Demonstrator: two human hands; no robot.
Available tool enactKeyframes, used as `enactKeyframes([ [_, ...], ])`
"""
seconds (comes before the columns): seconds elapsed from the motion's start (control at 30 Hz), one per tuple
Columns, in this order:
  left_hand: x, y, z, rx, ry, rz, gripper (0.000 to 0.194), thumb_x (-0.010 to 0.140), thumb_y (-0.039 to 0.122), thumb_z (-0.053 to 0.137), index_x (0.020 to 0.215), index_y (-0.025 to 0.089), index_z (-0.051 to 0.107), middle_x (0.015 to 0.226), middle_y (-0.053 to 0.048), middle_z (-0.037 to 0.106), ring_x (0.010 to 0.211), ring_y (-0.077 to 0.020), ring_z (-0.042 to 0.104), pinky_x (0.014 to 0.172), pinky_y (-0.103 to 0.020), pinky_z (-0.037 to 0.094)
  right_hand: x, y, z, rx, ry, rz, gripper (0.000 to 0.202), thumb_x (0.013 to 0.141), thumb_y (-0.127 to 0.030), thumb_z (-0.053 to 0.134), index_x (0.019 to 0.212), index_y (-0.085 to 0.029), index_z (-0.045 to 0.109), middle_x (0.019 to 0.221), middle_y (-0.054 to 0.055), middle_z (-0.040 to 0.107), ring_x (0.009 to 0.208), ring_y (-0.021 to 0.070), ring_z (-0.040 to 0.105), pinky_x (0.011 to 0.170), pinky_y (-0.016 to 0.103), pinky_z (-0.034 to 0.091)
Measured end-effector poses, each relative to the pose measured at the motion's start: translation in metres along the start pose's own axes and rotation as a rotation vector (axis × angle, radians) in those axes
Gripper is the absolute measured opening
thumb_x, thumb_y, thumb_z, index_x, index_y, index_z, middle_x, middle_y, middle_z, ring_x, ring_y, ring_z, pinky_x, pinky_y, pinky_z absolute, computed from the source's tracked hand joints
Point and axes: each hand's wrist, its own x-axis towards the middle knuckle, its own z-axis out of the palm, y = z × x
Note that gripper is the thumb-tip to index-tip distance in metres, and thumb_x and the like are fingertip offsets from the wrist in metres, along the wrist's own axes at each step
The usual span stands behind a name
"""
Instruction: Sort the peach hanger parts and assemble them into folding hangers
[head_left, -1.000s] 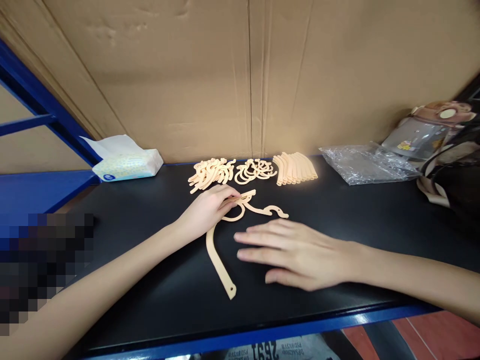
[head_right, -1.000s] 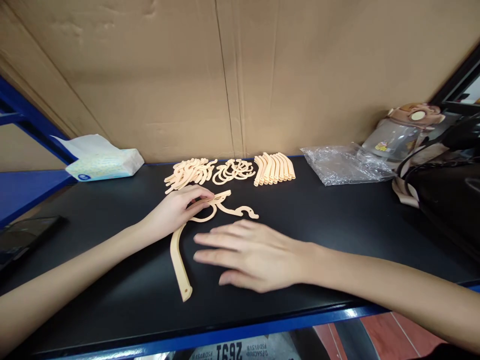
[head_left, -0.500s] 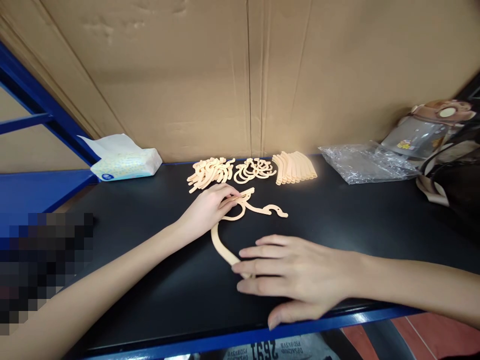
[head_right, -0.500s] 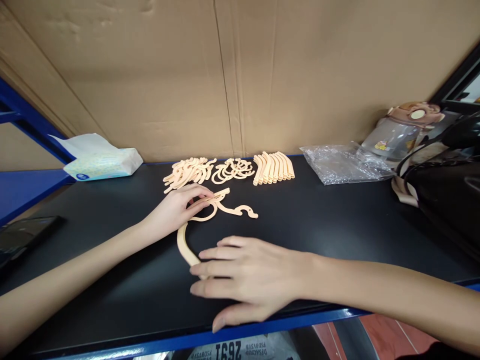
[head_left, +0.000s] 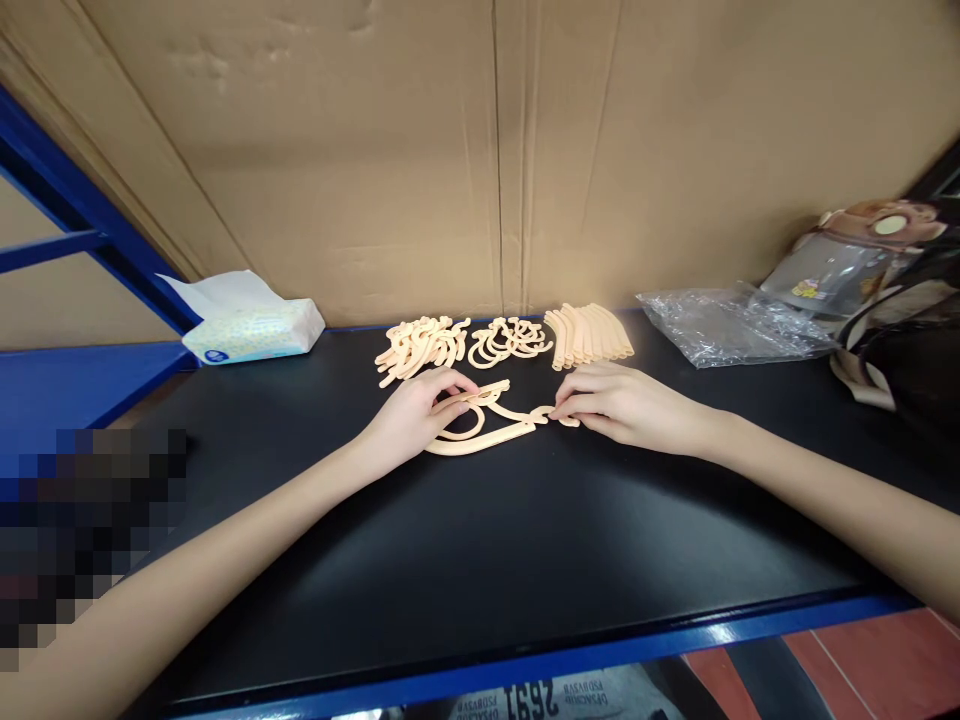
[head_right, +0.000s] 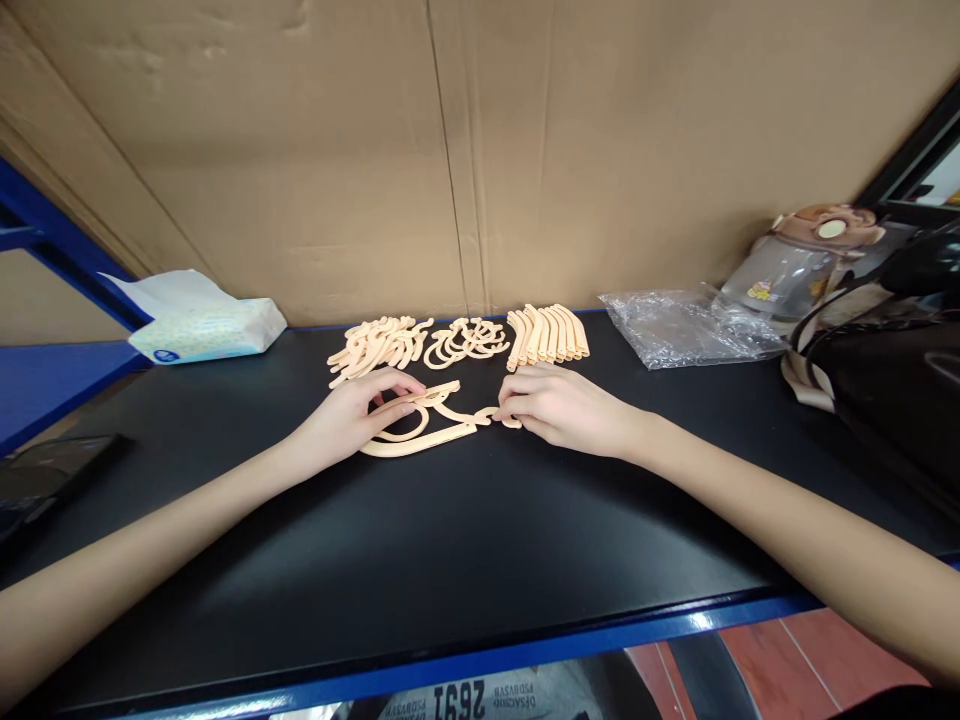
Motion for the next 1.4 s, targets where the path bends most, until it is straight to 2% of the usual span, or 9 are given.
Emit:
enactKeyframes([
  [0.17,0.0,-0.002,-0.001,0.012,-0.003,0.002,0.019,0.088,0.032,0.052,0.095,0.02,0.064,0.098,-0.005,0.067,0.088,-0.018,0.061,0.074,-0.03,0.049,-0.002,-0.01,-0.014,0.02,-0.112,0.028,0.024,0.095,-0.019,0.045,0.09,-0.018,0.068,0.086,0.005,0.06,0.082,0.0165,0.054,0.076,0.031,0.042],
  [0.33,-0.001,-0.003,-0.005,0.066,-0.017,0.08,0.02,0.091,0.03,0.05,0.099,0.02,0.065,0.102,-0.004,0.067,0.094,-0.0181,0.06,0.081,-0.031,0.048,-0.001,-0.028,-0.017,0.05,-0.073,-0.003,0.024,0.095,-0.03,0.049,0.086,-0.022,0.069,0.089,0.003,0.059,0.084,0.0161,0.053,0.078,0.031,0.041],
  [0.43,-0.003,-0.002,-0.01,0.246,-0.04,0.206,0.022,0.094,0.028,0.045,0.099,0.022,0.066,0.108,-0.003,0.066,0.098,-0.019,0.06,0.085,-0.032,0.047,-0.001,-0.034,-0.011,0.032,-0.031,0.001,0.026,0.093,-0.036,0.051,0.08,-0.018,0.065,0.087,0.004,0.059,0.081,0.0162,0.052,0.078,0.032,0.04],
  [0.6,-0.005,0.002,-0.013,0.462,-0.08,0.313,0.027,0.096,0.024,0.039,0.098,0.021,0.066,0.112,-0.004,0.067,0.101,-0.0205,0.061,0.084,-0.032,0.048,0.001,-0.037,0.005,-0.043,0.047,-0.002,0.016,0.087,-0.021,0.052,0.072,-0.018,0.055,0.079,0.003,0.057,0.074,0.0161,0.049,0.073,0.031,0.04],
  [0.87,-0.005,0.003,-0.013,0.451,-0.062,0.258,0.03,0.097,0.025,0.036,0.097,0.021,0.066,0.111,-0.003,0.067,0.1,-0.0197,0.062,0.084,-0.032,0.049,0.006,-0.025,0.019,-0.229,0.121,0.003,0.024,0.097,-0.02,0.034,0.081,-0.017,0.051,0.078,0.006,0.058,0.07,0.0172,0.053,0.067,0.03,0.042],
  [1.03,-0.009,0.016,-0.007,0.335,0.043,0.232,0.028,0.098,0.031,0.037,0.108,0.022,0.061,0.115,-0.004,0.065,0.107,-0.0194,0.059,0.093,-0.034,0.046,0.002,-0.023,0.017,-0.121,0.155,0.208,0.025,0.101,-0.029,0.024,0.093,-0.019,0.046,0.07,0.002,0.061,0.048,0.0132,0.05,0.046,0.024,0.033],
  [1.1,-0.012,0.026,-0.002,0.328,0.006,0.277,0.026,0.096,0.036,0.043,0.109,0.021,0.059,0.122,-0.007,0.061,0.114,-0.0221,0.055,0.097,-0.038,0.044,0.002,-0.025,0.017,-0.107,0.144,0.255,0.024,0.101,-0.032,0.027,0.095,-0.019,0.046,0.07,0.002,0.064,0.047,0.0138,0.052,0.046,0.024,0.033],
  [1.23,-0.014,0.036,0.011,0.375,-0.103,0.324,0.031,0.089,0.048,0.052,0.102,0.02,0.056,0.139,-0.011,0.047,0.135,-0.0316,0.033,0.109,-0.054,0.028,0.005,-0.03,0.018,-0.099,0.126,0.252,0.031,0.1,-0.036,0.029,0.094,-0.018,0.053,0.077,0.005,0.068,0.064,0.0171,0.063,0.057,0.027,0.04],
  [1.4,-0.013,0.032,0.015,0.378,-0.251,0.229,0.025,0.098,0.039,0.035,0.095,0.02,0.05,0.148,-0.01,0.037,0.14,-0.0307,0.025,0.112,-0.057,0.022,0.007,-0.035,0.019,-0.034,0.105,0.189,0.036,0.102,-0.032,0.024,0.096,-0.017,0.056,0.088,0.006,0.065,0.079,0.0165,0.06,0.071,0.028,0.042],
])
